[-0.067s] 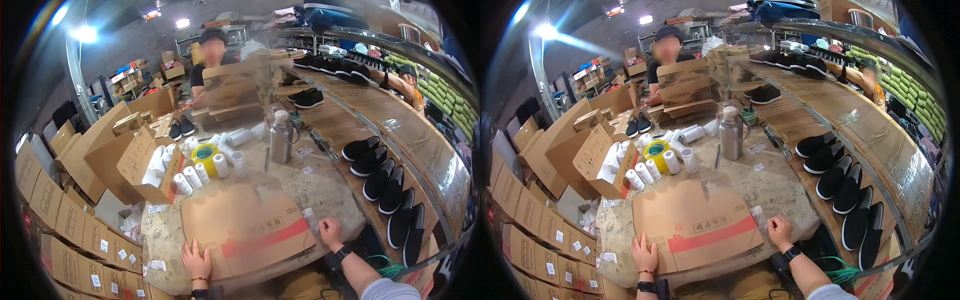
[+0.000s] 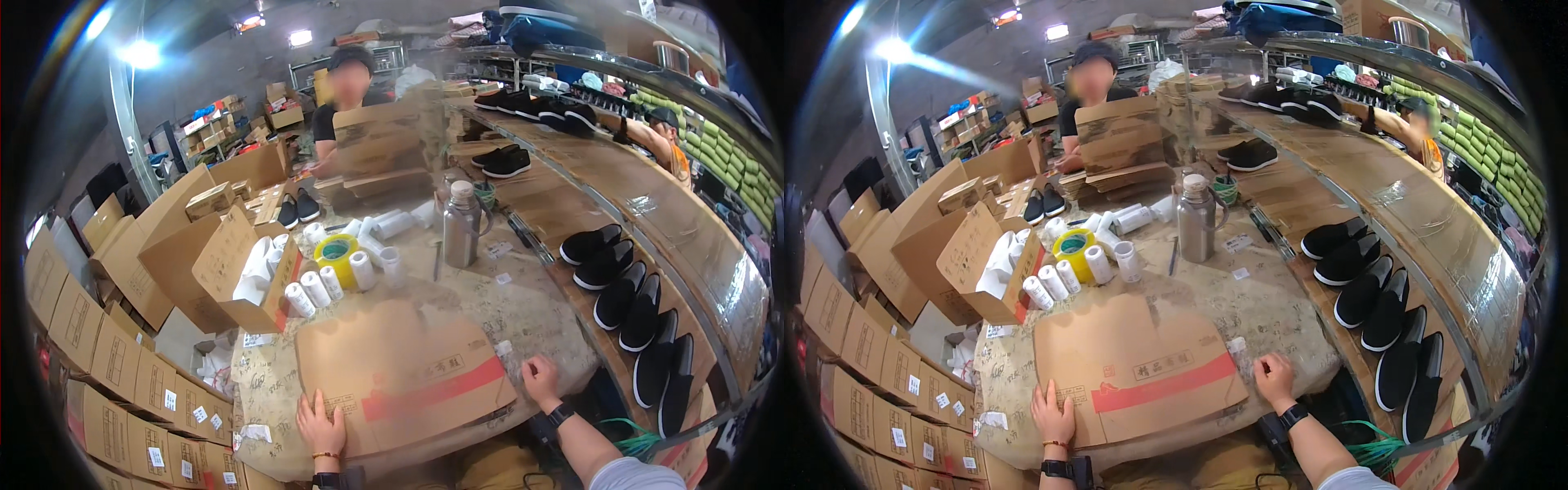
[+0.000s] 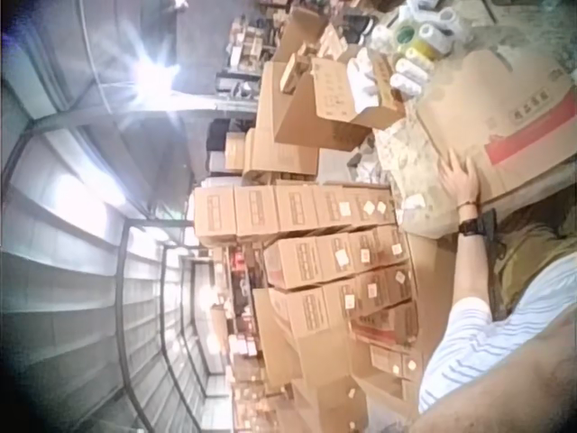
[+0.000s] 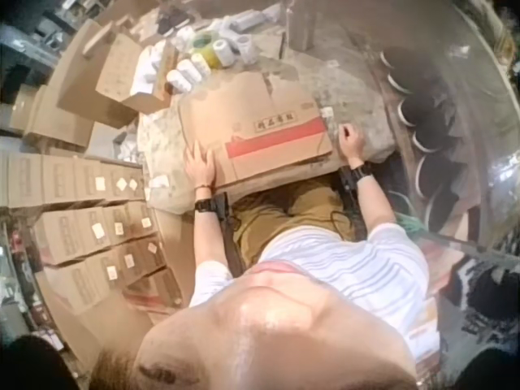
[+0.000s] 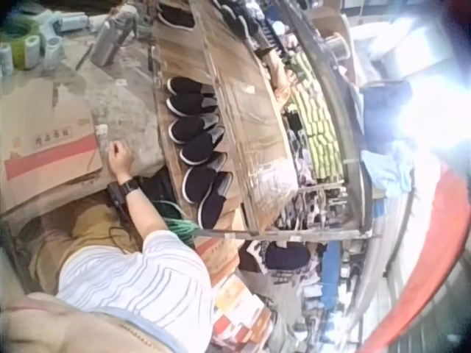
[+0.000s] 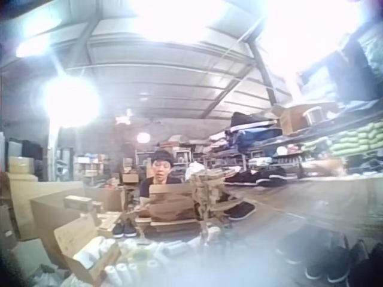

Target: The recorder is packing shoes into boxes, writing on boxes, and organizing them in a warehouse environment.

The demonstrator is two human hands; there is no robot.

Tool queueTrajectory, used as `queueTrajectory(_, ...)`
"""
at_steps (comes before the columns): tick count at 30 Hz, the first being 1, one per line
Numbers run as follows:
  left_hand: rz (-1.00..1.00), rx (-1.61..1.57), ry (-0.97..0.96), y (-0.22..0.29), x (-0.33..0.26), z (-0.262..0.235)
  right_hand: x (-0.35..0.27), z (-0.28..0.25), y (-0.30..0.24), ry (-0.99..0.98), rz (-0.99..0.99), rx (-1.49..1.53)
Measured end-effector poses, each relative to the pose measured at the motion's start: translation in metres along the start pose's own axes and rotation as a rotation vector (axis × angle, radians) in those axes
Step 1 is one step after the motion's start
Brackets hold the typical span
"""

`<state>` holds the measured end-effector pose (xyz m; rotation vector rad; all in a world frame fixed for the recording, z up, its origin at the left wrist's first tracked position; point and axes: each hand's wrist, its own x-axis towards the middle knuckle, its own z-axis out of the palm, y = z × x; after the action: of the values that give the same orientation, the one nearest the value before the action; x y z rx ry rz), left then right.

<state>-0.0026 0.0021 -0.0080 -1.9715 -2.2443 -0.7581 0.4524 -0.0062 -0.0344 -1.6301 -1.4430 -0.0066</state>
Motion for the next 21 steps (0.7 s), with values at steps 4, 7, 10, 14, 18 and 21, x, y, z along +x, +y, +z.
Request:
queueTrajectory(4, -0.007, -0.006, -0.013, -0.0001, -0.0011, -0.0016, -0.0004, -0.0008, -0.0056, 0.009, 0.006, 0.03)
queueTrajectory(7, 0.004, 0.005, 0.005, -0.0004, -0.0009, -0.0005, -0.0003, -0.0024, -0.0059, 0.017, -0.003, 0.016)
queueTrajectory(10, 0.008, 0.005, 0.004, 0.0011, 0.0014, 0.0002, 0.0018, -0.0043, -0.0076, 0.013, -0.001, 0.002)
queueTrajectory(14, 0.015, 0.01, 0.009, 0.0014, 0.0014, 0.0007, 0.0017, -0.0039, -0.0065, 0.0, 0.017, -0.009)
queueTrajectory(18, 0.012, 0.011, 0.017, 0.0, 0.0008, 0.001, 0.0028, -0.0029, -0.0081, -0.001, -0.013, -0.025)
queueTrajectory(21, 0.017, 0.021, 0.02, 0.0007, 0.0014, 0.0008, 0.0041, -0.0043, -0.0098, 0.02, -0.061, -0.04)
